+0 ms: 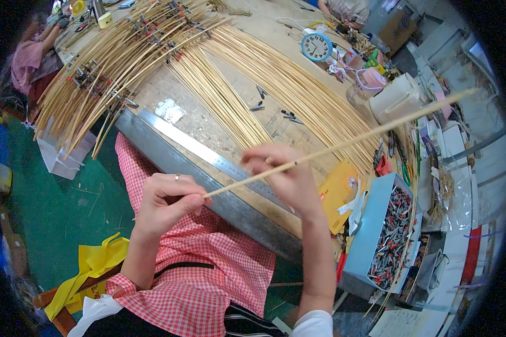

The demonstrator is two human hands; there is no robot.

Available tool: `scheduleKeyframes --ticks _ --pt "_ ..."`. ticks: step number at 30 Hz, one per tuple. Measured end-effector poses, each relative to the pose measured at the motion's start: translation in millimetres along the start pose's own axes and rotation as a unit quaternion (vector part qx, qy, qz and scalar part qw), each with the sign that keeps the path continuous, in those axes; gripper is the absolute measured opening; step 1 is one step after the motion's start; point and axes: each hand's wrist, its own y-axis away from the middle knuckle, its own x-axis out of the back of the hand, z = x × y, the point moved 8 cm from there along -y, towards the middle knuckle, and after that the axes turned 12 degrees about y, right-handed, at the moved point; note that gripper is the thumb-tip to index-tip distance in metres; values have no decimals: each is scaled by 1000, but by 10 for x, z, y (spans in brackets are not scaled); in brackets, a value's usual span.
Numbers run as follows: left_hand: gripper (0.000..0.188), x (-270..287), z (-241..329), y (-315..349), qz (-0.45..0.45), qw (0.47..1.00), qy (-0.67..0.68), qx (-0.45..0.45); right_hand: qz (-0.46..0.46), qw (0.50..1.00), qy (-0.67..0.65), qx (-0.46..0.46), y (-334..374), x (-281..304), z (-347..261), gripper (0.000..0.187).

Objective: The person assembles thin bamboo sticks by inserting smaller pieces into the ends of longer ones. They repeatedly pick up sticks, align them, and slide the smaller pieces into place, then set the assembled units aside on the table.

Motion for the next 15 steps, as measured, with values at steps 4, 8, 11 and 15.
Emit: scheduleKeyframes --ticks 4,8,11,15 --pt "7 98 39 -34 23 998 -48 -34 53 944 317 76 -537 162 648 18" --pt "5 155 192 8 41 988 -116 -89 11 878 461 129 -1044 -154 1122 20" --pt "6 218 262 1 47 990 -114 -68 -30 880 472 38 -1098 -189 1339 14" --pt "6 255 265 14 56 989 -115 -79 16 879 477 19 -1038 -94 1343 16"
